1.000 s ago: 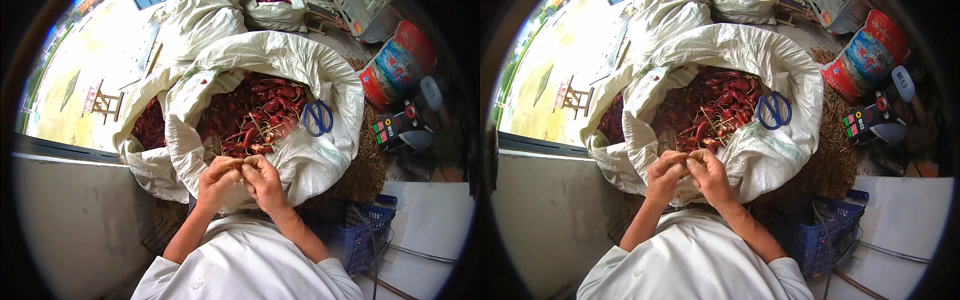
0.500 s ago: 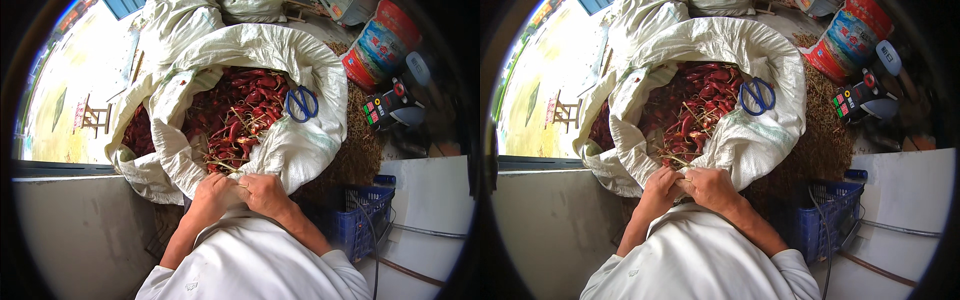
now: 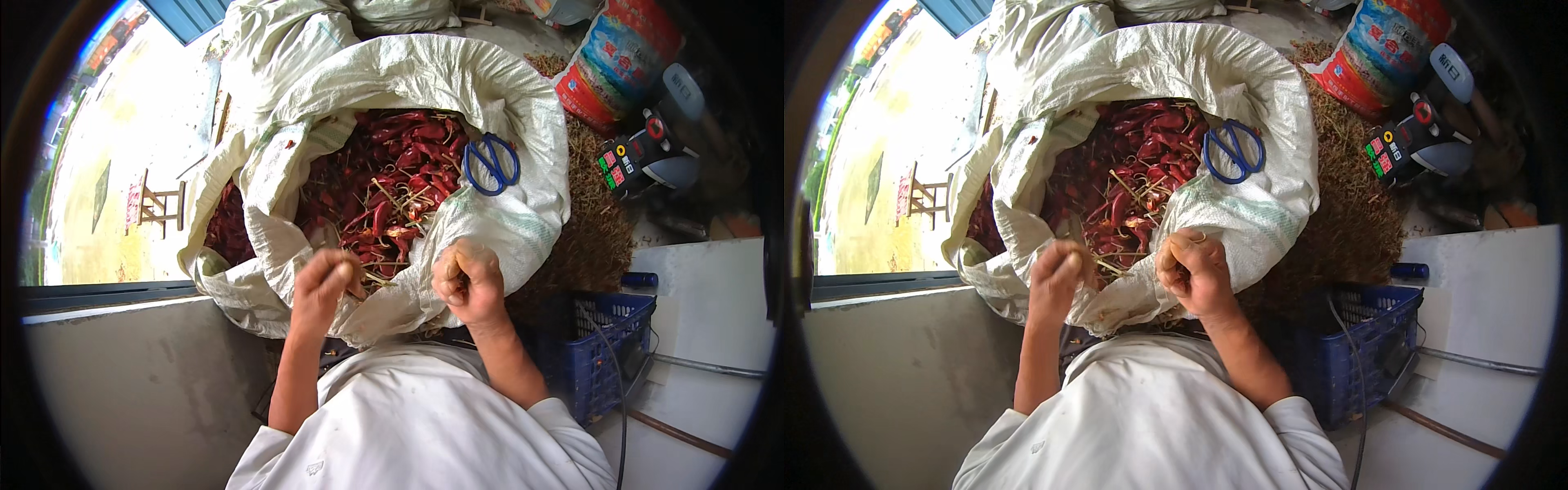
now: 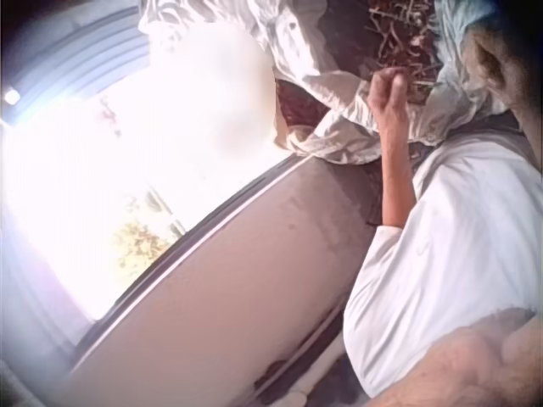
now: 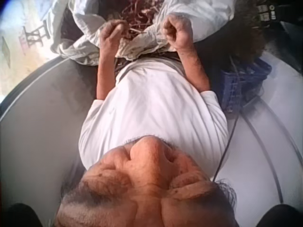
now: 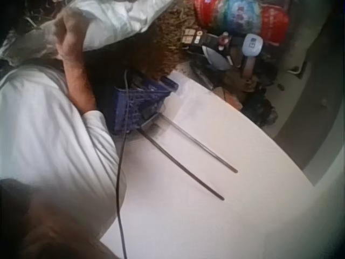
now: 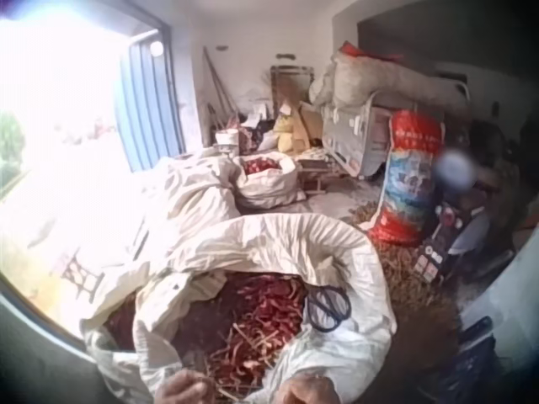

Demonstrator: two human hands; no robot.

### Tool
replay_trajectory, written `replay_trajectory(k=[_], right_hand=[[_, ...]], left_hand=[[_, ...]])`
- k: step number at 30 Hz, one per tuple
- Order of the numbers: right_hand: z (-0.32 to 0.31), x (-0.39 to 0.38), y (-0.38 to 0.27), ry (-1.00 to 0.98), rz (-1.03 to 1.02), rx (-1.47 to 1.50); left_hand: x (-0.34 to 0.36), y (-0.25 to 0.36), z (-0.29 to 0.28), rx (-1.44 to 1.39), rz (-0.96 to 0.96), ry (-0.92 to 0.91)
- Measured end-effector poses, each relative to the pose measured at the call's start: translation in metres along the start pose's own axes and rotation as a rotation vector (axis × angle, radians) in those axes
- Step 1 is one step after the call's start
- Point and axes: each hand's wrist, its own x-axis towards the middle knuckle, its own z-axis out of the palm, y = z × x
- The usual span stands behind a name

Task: The person repeatedly picks dried red chilies from a large sack, removes stems by hand, and occasionally uses scissors to cut stems. The person works continuously over the sack, handling chilies one at a time and placing trimmed pieces back into the sack.

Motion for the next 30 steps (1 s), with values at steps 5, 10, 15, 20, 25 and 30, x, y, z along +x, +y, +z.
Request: replay_trajectory(k=[5,10,15,20,25,30], right_hand=[[-0.003,-0.002,0.01,-0.094,0.185,0.022],[0.002,-0.008,0.022,-0.054,0.239,-0.006],[0.002,-0.012,0.02,-0.003,0.318,-0.253],[0.003,-0.009,0.026,0.045,0.375,-0.443],[0.01,-0.003,0.033,-0.006,0.437,-0.441],[0.016,-0.01,0.037,0.015,0.447,-0.46]], left_hand=[[0.077,-0.004,-0.016,0.63,0.019,0.153],[0.114,-0.014,-0.002,1.225,0.073,0.143],[0.095,-0.02,-0.015,0.666,0.2,0.24],[0.044,-0.007,-0.002,0.901,0.538,0.107],[0.007,0.004,0.02,1.036,0.746,-0.13],[-0.012,-0.016,0.015,0.537,0.436,-0.055]])
